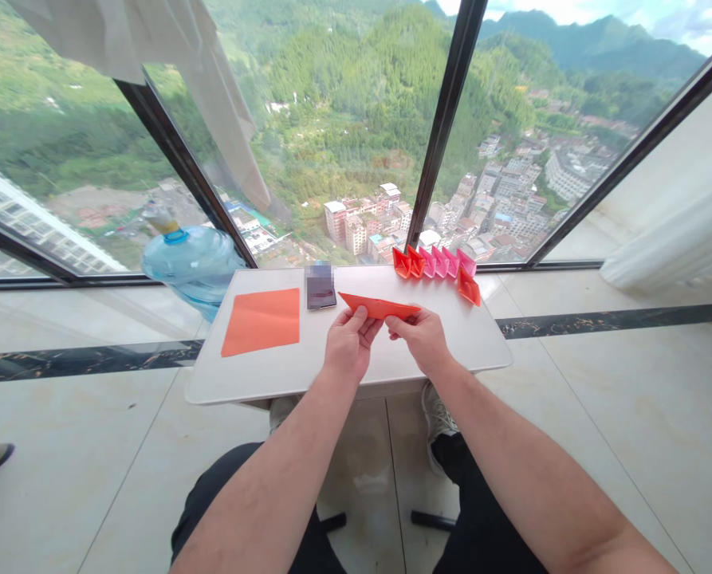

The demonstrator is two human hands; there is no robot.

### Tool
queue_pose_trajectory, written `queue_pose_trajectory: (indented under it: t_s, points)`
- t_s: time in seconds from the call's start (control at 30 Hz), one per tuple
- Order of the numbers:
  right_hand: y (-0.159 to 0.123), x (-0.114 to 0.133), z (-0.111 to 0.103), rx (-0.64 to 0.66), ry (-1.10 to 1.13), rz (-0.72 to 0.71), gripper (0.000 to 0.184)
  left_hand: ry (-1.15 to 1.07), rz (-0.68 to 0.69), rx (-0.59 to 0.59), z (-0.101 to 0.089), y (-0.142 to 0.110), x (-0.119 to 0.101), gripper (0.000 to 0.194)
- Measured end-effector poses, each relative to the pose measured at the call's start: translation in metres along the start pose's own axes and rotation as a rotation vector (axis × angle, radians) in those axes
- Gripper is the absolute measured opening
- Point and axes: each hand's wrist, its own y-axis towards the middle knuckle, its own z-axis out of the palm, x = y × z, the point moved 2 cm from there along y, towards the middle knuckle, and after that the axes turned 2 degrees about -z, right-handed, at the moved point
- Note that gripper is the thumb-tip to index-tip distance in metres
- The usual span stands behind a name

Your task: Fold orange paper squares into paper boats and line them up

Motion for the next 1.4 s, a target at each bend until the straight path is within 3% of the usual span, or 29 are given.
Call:
queue_pose_trajectory:
  t_s: [0.2,0.77,0.97,1.23,1.4]
  points:
    - [0.000,0.002,-0.003,-0.045,0.002,0.004,0.024,0.085,-0.047,0.041,0.001,-0.003,-0.002,0.017]
    - [0.000,0.002,-0.002,-0.036,0.012,-0.008,0.015,0.103,0.036,-0.096,0.001,-0.007,0.000,0.031]
    - [0.001,0.000,-0.006,-0.052,0.033,0.054,0.020,0.210,0.010,-0.044,0.001,-0.011,0.008,0.039]
    - [0.003,-0.001,-0.003,-0.004,-0.040,-0.019,0.014,0.305,0.138,-0.136,-0.001,-0.010,0.004,0.032]
    - [0.004,-0.004,-0.006,-0.038,-0.051,0.032,0.017,0.362,0.147,-0.097,0.000,-0.010,0.006,0.032]
